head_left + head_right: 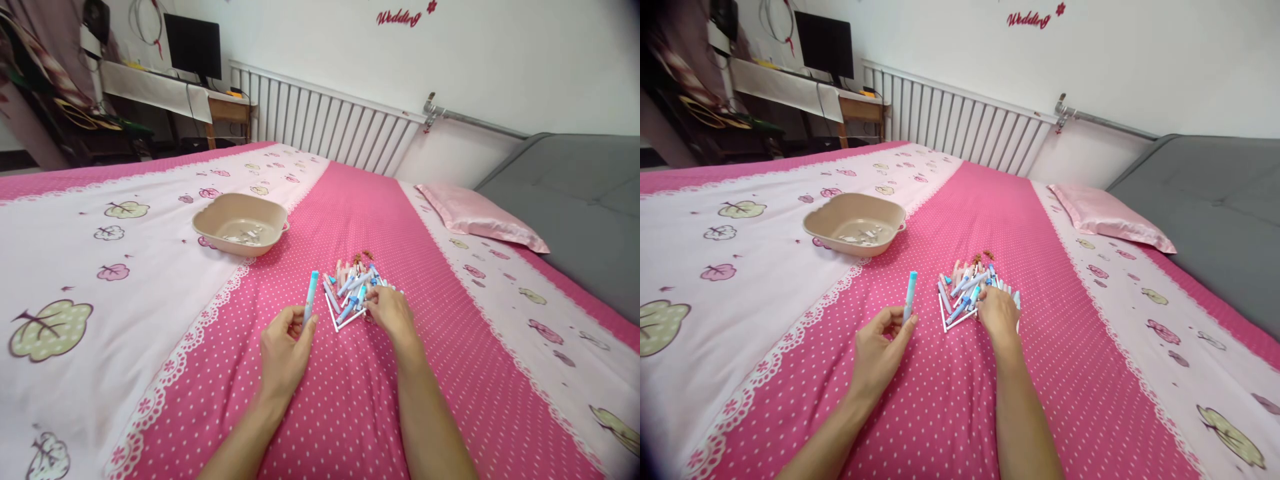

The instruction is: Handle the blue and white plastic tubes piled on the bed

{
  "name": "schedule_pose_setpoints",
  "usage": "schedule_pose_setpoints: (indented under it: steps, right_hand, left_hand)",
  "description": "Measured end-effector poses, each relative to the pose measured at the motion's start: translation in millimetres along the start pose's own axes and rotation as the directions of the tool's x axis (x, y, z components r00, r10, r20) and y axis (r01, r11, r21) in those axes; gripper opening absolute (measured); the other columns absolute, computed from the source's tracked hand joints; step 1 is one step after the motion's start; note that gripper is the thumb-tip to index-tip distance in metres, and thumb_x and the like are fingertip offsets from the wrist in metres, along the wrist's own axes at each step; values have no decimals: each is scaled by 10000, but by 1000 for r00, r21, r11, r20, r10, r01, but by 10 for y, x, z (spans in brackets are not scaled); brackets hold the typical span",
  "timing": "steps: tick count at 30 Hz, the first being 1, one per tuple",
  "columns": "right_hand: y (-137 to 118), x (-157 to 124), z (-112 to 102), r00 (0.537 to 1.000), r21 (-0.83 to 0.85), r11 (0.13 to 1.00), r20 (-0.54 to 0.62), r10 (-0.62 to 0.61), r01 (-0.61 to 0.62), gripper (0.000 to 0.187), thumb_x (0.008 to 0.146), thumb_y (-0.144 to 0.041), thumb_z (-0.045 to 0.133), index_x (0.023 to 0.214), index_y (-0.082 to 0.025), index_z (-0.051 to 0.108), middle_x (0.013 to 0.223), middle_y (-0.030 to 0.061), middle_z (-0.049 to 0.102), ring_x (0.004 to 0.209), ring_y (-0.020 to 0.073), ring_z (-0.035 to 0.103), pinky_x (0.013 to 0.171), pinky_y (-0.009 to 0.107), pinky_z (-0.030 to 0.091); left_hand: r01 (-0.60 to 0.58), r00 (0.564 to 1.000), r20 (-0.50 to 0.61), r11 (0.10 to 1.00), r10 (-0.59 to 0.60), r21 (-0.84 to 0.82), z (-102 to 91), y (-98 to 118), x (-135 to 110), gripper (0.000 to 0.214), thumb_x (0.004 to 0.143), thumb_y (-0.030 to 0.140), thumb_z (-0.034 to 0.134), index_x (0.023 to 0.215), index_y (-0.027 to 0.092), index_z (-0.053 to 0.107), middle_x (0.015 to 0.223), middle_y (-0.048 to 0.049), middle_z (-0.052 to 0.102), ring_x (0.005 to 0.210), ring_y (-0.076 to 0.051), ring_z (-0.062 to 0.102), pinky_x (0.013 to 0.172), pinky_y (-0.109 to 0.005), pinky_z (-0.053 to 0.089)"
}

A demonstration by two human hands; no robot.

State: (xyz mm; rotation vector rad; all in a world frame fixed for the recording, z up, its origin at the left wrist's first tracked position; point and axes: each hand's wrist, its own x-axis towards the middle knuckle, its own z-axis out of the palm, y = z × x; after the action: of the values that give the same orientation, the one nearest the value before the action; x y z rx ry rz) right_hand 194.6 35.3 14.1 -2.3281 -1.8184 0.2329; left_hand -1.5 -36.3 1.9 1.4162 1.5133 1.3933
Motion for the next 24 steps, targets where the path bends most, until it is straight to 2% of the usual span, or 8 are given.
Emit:
schedule_pose_setpoints:
  steps: [5, 12, 17, 24]
  right_hand:
    - [-20, 12, 20, 1000, -21, 999, -4, 30, -30, 169, 708, -254, 551, 810, -238, 684, 847, 71, 684, 830, 222, 620, 658, 283, 416]
    - [-4, 18, 62, 999, -88, 996, -5, 32, -32, 274, 700, -178, 514, 886, -270, 693, 902, 74, 684, 854, 234, 626, 650, 291, 443]
    - [-11, 24, 70, 997, -99, 993, 3, 72, -72, 248, 699, -203, 523, 871, -240, 698, 928, 104, 676, 885, 257, 622, 686, 322, 461]
    - [-82, -35, -2, 998, -134, 990, 52, 40, -32, 309, 674, -157, 530, 925, -244, 690, 975, 111, 663, 921, 285, 611, 707, 351, 463]
  left_hand:
    - [-7, 1000, 4, 1000, 7, -5, 0, -13, -5, 198, 754, 341, 537, 800, 161, 609, 680, -5, 619, 596, -115, 544, 566, -226, 430]
    - [1, 1000, 12, 1000, -1, -18, 3, -8, 4, 194, 750, 339, 542, 791, 163, 610, 669, 0, 616, 590, -115, 544, 559, -222, 420]
    - [4, 1000, 5, 1000, -4, -27, 0, 1, -1, 187, 743, 331, 552, 787, 161, 614, 667, 1, 618, 591, -115, 546, 560, -221, 423]
    - [6, 1000, 3, 1000, -6, -21, -2, 13, -8, 183, 737, 331, 549, 770, 166, 620, 658, 5, 622, 583, -108, 549, 556, -217, 424]
